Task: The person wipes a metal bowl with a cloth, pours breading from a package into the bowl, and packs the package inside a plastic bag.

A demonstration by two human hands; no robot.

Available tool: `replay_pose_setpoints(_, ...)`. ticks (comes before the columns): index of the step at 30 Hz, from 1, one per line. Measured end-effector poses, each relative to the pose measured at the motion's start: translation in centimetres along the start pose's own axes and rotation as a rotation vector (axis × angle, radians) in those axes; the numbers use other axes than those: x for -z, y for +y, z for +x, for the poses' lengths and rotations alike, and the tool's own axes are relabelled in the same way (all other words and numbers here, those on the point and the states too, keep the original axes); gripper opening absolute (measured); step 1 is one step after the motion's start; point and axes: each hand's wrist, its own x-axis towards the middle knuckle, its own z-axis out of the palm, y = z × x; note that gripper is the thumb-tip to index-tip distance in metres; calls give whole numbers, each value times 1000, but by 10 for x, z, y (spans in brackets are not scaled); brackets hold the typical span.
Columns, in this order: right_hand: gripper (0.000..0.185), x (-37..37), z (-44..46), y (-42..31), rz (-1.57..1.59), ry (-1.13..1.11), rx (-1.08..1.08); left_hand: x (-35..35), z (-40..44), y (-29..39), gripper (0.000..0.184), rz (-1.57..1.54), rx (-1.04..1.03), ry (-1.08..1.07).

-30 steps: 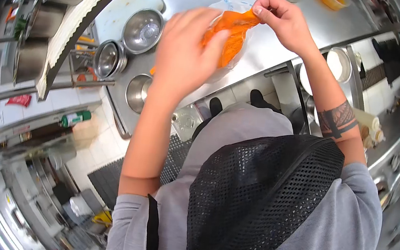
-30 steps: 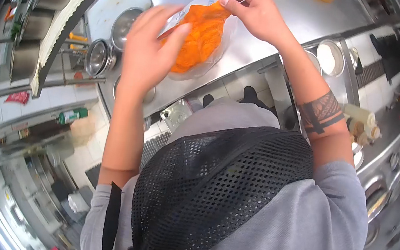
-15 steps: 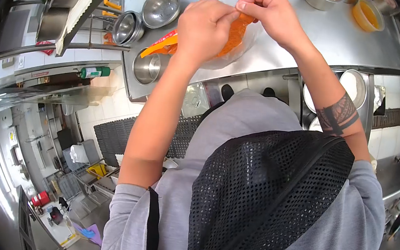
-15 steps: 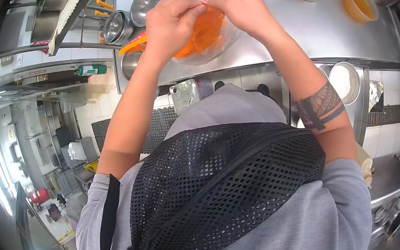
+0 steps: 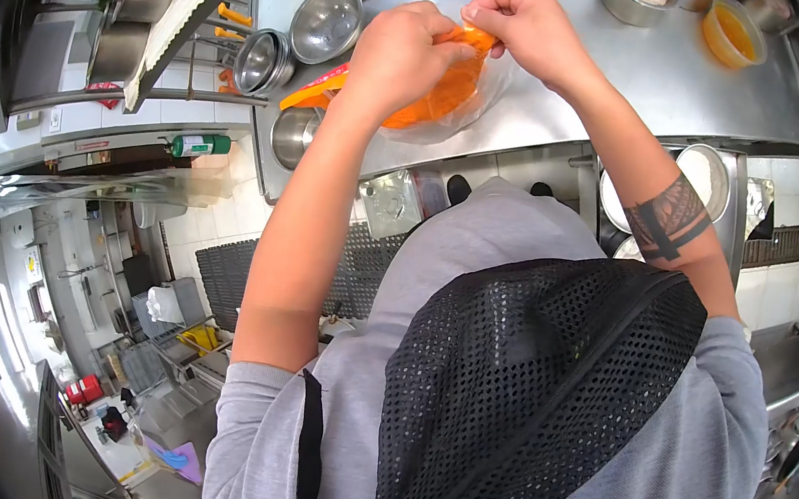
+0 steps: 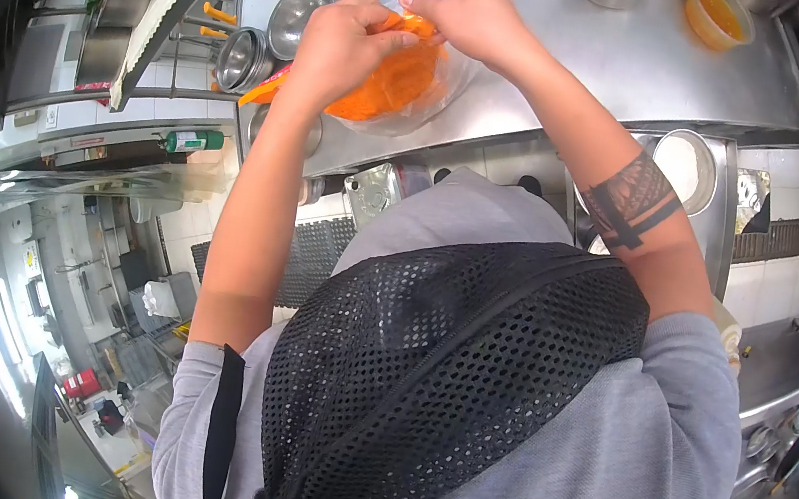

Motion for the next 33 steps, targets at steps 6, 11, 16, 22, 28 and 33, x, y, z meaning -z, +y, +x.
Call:
replay_pose_setpoints(6,23,-3,3,22,278,112,-196,-6,-4,0,25,-8,-41,115)
replay_pose_setpoints(11,22,-5,-2,10,247,103,-201,-4,-4,4,25,44,-47,106)
replay_pose_setpoints(16,20,33,14,54,-71,466,27,-6,-6,-5,23,114,-22,111)
replay_pose_setpoints(22,16,104,-5,34,231,770,190,1,-12,-17,27,77,-27,93)
replay_pose_setpoints(28,15,74,-36,-9,140,554,276,27,-24,5,55,8,-268,291)
replay_pose_setpoints(33,16,-14,-68,-34,218,-75,253,21,-68,24,48,-116,-367,352)
